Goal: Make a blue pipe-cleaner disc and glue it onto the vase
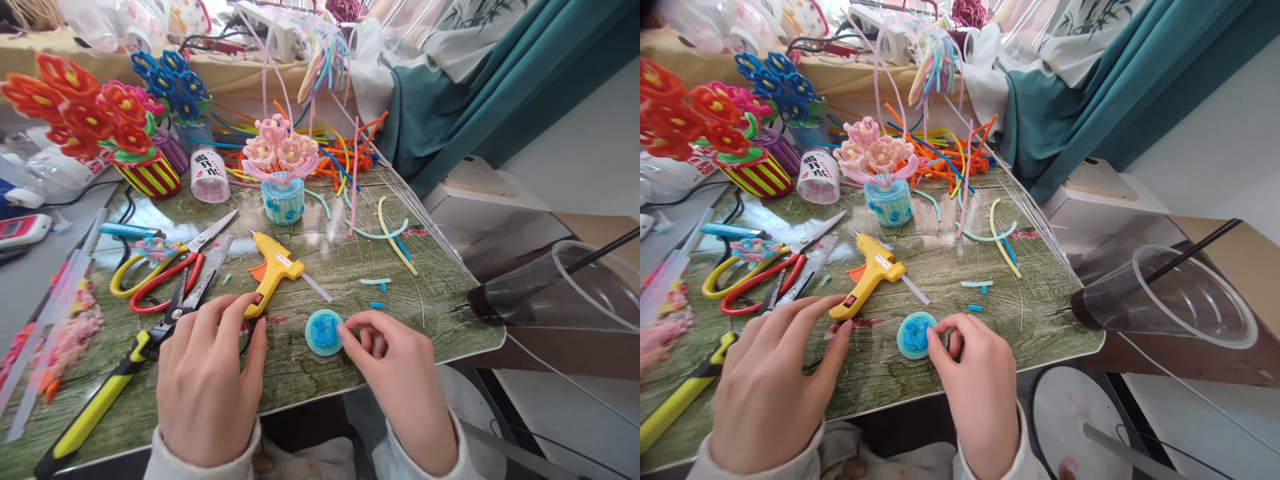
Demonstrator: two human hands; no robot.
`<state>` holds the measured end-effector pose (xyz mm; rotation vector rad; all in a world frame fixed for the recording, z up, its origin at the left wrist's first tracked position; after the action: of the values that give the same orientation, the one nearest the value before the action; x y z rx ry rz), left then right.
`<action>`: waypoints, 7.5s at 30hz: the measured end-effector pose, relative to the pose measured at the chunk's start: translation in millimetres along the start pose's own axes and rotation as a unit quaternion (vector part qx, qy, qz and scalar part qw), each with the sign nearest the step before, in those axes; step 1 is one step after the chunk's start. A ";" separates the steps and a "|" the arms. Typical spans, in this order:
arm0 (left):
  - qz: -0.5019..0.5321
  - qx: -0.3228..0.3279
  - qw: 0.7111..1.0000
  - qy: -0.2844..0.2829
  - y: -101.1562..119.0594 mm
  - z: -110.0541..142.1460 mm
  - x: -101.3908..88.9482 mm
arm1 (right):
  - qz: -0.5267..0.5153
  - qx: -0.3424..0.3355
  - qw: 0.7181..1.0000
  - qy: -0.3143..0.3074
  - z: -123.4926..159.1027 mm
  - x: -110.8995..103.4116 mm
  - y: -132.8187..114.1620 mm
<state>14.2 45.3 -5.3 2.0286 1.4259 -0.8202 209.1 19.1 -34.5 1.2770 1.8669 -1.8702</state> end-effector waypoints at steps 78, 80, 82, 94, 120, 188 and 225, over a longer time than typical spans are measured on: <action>0.269 -0.043 0.951 -0.147 46.4 18.0 16.7 | -0.096 0.129 0.987 0.021 22.3 10.1 0.1; 0.268 -0.042 0.952 -0.143 46.7 16.1 16.4 | -0.070 0.133 0.989 0.017 23.9 15.9 -3.7; 0.268 -0.035 0.953 -0.136 47.1 13.8 14.9 | -0.043 0.129 0.991 0.017 24.5 16.8 -6.0; 0.248 -0.026 0.961 -0.117 50.9 14.7 13.6 | 0.138 0.019 0.983 0.120 2.4 -33.9 34.6; 0.213 -0.022 0.972 -0.094 50.0 11.3 14.2 | -0.060 0.110 0.991 -0.035 27.3 -8.0 20.2; 0.234 0.003 0.964 -0.126 51.9 13.9 22.8 | 0.027 -0.084 0.990 -0.109 14.9 -7.3 12.4; -0.170 0.001 0.981 -0.097 20.4 -16.5 21.5 | 0.073 -0.202 0.974 0.069 13.2 2.1 -16.0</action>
<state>42.2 64.4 -8.4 1.6740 1.6779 -1.1274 191.4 11.0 -26.8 1.3773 2.0234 -1.2715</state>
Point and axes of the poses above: each hand's wrist, its own z-axis away from the middle knuckle, its own x-axis out of the palm, y = z × x, the point moved 4 cm from there along -z, towards the middle knuckle, and after that the axes turned 12 degrees about y, right-handed, at the moved point
